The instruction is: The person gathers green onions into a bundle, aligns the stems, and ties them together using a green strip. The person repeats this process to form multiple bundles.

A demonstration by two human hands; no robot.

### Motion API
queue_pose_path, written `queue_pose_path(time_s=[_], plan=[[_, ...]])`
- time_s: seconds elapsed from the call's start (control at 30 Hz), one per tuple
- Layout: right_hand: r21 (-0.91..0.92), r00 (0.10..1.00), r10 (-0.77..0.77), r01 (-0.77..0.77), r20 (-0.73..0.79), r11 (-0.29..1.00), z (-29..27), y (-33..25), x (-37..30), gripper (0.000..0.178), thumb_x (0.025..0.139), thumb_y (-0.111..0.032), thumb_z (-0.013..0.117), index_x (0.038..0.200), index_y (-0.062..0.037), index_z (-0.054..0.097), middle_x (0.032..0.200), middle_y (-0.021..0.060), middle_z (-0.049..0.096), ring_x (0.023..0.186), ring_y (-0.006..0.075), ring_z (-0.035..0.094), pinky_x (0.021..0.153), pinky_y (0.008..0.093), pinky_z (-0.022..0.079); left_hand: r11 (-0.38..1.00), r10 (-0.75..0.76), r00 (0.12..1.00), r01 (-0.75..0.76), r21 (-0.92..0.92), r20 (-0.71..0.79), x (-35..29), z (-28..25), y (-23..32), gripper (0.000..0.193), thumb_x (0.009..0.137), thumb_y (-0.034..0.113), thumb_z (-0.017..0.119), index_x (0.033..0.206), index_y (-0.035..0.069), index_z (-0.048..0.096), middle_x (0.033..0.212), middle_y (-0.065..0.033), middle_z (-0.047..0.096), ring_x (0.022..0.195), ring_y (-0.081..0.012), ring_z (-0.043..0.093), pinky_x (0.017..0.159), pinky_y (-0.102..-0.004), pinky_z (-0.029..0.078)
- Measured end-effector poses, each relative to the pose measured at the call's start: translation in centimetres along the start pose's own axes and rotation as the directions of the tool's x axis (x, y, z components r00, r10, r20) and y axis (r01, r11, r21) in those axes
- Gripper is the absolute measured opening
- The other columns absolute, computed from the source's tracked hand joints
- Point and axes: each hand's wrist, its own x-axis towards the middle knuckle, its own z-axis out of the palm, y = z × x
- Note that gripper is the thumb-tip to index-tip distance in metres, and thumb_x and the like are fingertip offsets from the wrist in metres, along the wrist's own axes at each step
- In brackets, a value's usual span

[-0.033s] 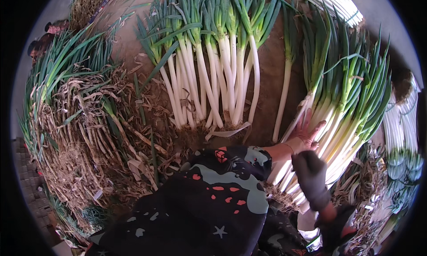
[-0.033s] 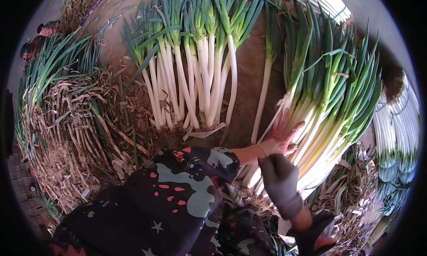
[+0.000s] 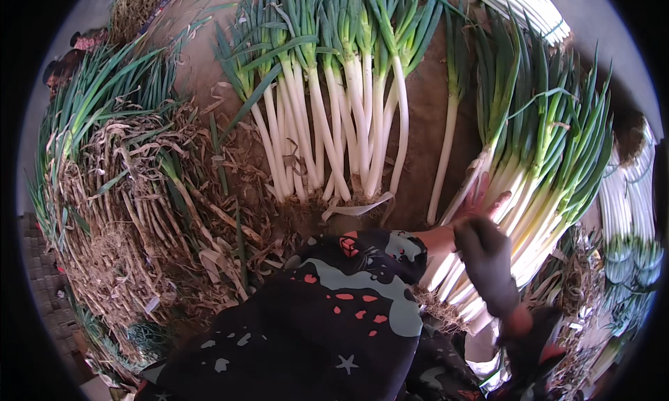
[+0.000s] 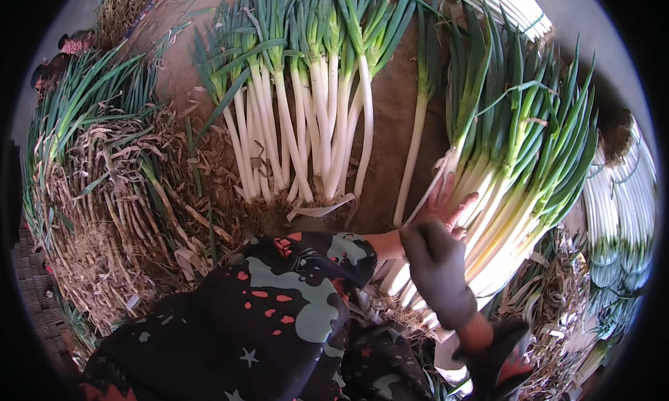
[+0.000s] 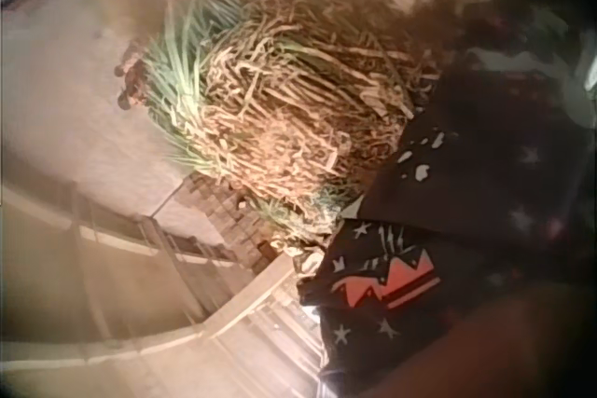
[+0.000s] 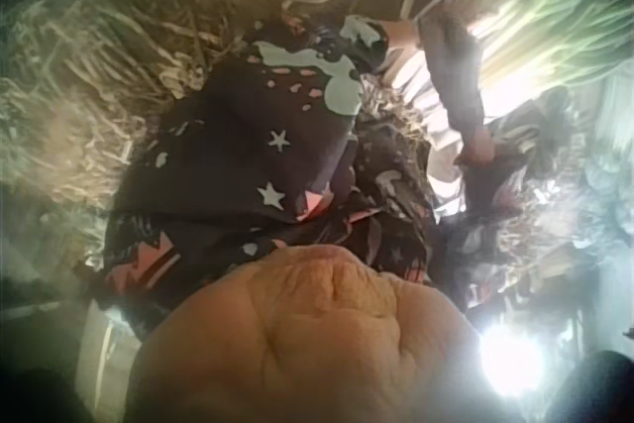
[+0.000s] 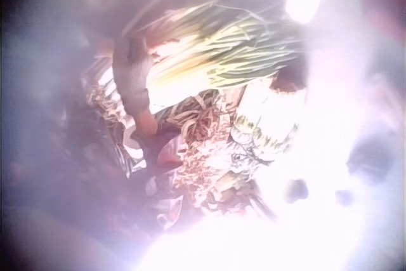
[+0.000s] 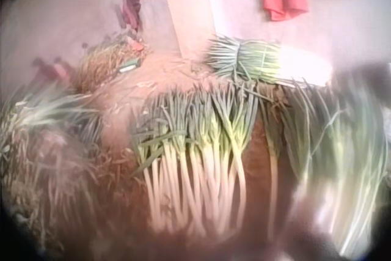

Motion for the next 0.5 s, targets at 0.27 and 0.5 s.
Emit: queue_pose_path(time_s=[0.27, 0.5], plan=[[-0.406, 0.963, 0.243, -0.175, 0.12, 0.897, 16.9, 0.7, 19.7, 0.073, 0.078, -0.037, 0.077, 0.127, 0.0059, 0.044, 0.104, 0.0313, 0.064, 0.096, 0.0464, 0.064, 0.085, 0.0491, 0.053, 0.936, -0.165, 0.904, 0.27, -0.228, 0.393, -3.0, -2.7, -2.4, 0.096, 0.081, 0.032, 0.071, 0.158, 0.031, 0.012, 0.161, -0.0272, -0.005, 0.146, -0.0519, 0.002, 0.116, -0.058, 0.017], [-0.495, 0.941, 0.337, -0.286, 0.015, 0.821, 18.2, 3.2, 21.4, 0.079, 0.068, -0.034, 0.08, 0.124, 0.0056, 0.042, 0.109, 0.028, 0.063, 0.1, 0.0389, 0.065, 0.088, 0.0441, 0.053, 0.914, -0.183, 0.89, 0.311, -0.262, 0.418, -2.8, -5.6, -3.7, 0.093, 0.084, 0.033, 0.067, 0.158, 0.029, 0.011, 0.161, -0.0256, -0.003, 0.147, -0.0502, 0.003, 0.117, -0.0566, 0.018]])
